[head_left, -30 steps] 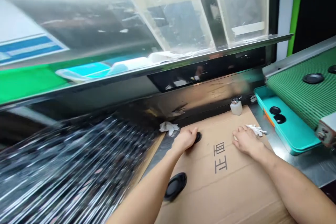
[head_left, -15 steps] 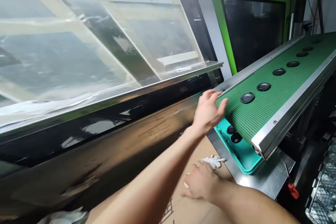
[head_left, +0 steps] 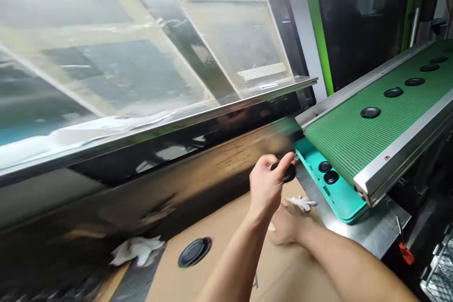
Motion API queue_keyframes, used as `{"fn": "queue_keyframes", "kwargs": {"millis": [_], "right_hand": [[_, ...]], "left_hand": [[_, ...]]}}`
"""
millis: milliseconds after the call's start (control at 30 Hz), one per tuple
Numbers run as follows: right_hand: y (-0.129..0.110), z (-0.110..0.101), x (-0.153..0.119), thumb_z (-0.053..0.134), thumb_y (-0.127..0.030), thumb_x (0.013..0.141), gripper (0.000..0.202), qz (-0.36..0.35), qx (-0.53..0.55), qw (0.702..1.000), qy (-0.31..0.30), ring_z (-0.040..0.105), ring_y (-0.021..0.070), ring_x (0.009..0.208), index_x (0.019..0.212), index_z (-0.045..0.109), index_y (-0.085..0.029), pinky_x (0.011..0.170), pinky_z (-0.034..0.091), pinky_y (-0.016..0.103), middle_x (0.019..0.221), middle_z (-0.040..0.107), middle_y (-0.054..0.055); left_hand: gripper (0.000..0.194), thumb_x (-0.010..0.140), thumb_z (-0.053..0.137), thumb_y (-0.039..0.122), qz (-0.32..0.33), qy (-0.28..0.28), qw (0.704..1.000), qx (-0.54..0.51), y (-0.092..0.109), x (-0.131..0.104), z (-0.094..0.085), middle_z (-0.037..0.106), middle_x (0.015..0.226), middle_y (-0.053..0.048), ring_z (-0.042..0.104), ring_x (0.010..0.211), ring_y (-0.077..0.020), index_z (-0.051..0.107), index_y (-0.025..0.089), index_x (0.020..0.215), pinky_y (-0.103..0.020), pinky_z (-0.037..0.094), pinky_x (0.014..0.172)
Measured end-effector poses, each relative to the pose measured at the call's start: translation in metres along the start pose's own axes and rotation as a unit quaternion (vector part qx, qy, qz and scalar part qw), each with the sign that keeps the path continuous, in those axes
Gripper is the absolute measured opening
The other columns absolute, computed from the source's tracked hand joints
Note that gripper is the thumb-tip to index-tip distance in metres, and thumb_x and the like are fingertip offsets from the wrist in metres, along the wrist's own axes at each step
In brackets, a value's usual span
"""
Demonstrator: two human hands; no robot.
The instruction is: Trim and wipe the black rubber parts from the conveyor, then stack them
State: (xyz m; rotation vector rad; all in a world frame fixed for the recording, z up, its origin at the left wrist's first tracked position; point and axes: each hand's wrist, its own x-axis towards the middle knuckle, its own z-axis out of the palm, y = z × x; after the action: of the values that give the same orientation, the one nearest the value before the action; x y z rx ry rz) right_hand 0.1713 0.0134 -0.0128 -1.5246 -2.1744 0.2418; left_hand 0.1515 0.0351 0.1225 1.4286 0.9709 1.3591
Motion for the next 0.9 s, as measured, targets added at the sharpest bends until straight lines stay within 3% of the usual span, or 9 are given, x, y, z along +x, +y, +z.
{"fn": "queue_keyframes", "kwargs": {"millis": [67,133,200,267,400,567,700,833,900], "right_hand": [[0.001,0.001,0.0,0.063,-0.033,0.078,0.03,0.009,-0.019,1.0,-0.005,0.058,0.0313,0.103,0.102,0.068,-0.017,0.087,0.049,0.042,0.106,0.065,0.013],[0.001,0.002,0.0,0.06,-0.033,0.082,0.028,0.017,-0.019,1.0,0.012,0.057,0.0296,0.102,0.104,0.068,-0.017,0.087,0.048,0.04,0.104,0.064,0.012],[-0.001,0.003,0.0,0.061,-0.035,0.084,0.028,0.016,0.004,0.999,0.044,0.057,0.027,0.1,0.106,0.067,-0.019,0.089,0.047,0.039,0.102,0.063,0.01],[-0.005,0.003,0.0,0.064,-0.037,0.084,0.033,0.013,0.041,0.995,0.085,0.057,0.025,0.1,0.113,0.067,-0.021,0.092,0.047,0.037,0.104,0.063,0.008],[-0.02,0.005,-0.004,0.067,-0.033,0.087,0.043,-0.035,0.122,0.98,0.154,0.056,0.0235,0.109,0.129,0.061,-0.023,0.098,0.046,0.036,0.117,0.061,0.009],[-0.039,0.019,-0.01,0.064,-0.028,0.09,0.047,-0.072,0.116,0.982,0.127,0.054,0.0255,0.113,0.136,0.058,-0.025,0.097,0.049,0.04,0.125,0.056,0.011],[-0.047,0.034,0.002,0.057,-0.031,0.095,0.044,-0.049,0.063,0.987,0.137,0.053,0.0273,0.109,0.138,0.056,-0.024,0.091,0.051,0.041,0.122,0.054,0.013],[-0.054,0.04,0.015,0.055,-0.034,0.096,0.035,0.005,0.028,0.992,0.125,0.053,0.0276,0.106,0.128,0.063,-0.025,0.091,0.05,0.041,0.114,0.056,0.012],[-0.057,0.04,0.015,0.052,-0.033,0.096,0.034,-0.006,0.032,0.993,0.113,0.052,0.0276,0.107,0.127,0.064,-0.023,0.093,0.049,0.041,0.113,0.056,0.013]], "left_hand": [[0.027,0.085,0.072,0.034,-0.141,0.052,0.984,-0.098,-0.036,-0.013,-0.057,0.069,0.073,-0.004,0.063,0.06,-0.0108,0.055,0.016,0.075,-0.019,0.051,0.056],[0.014,0.092,0.062,0.02,-0.245,0.135,0.943,-0.182,-0.071,-0.027,-0.106,0.07,0.075,-0.006,0.066,0.061,-0.0109,0.06,0.013,0.08,-0.019,0.056,0.058],[0.013,0.094,0.053,0.008,-0.298,0.183,0.9,-0.259,-0.096,-0.039,-0.141,0.072,0.079,-0.008,0.07,0.066,-0.0127,0.062,0.012,0.085,-0.021,0.06,0.062],[0.019,0.095,0.046,0.003,-0.315,0.187,0.875,-0.316,-0.111,-0.048,-0.158,0.073,0.084,-0.01,0.073,0.073,-0.0154,0.063,0.011,0.091,-0.025,0.063,0.066],[0.021,0.095,0.045,0.006,-0.298,0.123,0.862,-0.39,-0.112,-0.056,-0.162,0.074,0.089,-0.01,0.072,0.077,-0.0158,0.065,0.01,0.094,-0.028,0.062,0.075],[0.031,0.098,0.048,0.032,-0.282,0.013,0.825,-0.49,-0.108,-0.059,-0.158,0.072,0.096,-0.015,0.072,0.094,-0.0247,0.067,0.009,0.098,-0.039,0.059,0.09],[0.035,0.1,0.041,0.032,-0.307,0.028,0.81,-0.5,-0.118,-0.058,-0.155,0.072,0.094,-0.015,0.071,0.101,-0.0261,0.067,0.01,0.092,-0.04,0.056,0.096],[0.028,0.096,0.043,0.026,-0.282,0.049,0.811,-0.511,-0.126,-0.052,-0.155,0.072,0.105,-0.013,0.069,0.106,-0.0243,0.068,0.014,0.102,-0.039,0.054,0.1],[0.029,0.096,0.043,0.026,-0.282,0.05,0.807,-0.516,-0.128,-0.051,-0.156,0.071,0.111,-0.013,0.069,0.108,-0.0252,0.067,0.014,0.105,-0.041,0.053,0.101]]}}
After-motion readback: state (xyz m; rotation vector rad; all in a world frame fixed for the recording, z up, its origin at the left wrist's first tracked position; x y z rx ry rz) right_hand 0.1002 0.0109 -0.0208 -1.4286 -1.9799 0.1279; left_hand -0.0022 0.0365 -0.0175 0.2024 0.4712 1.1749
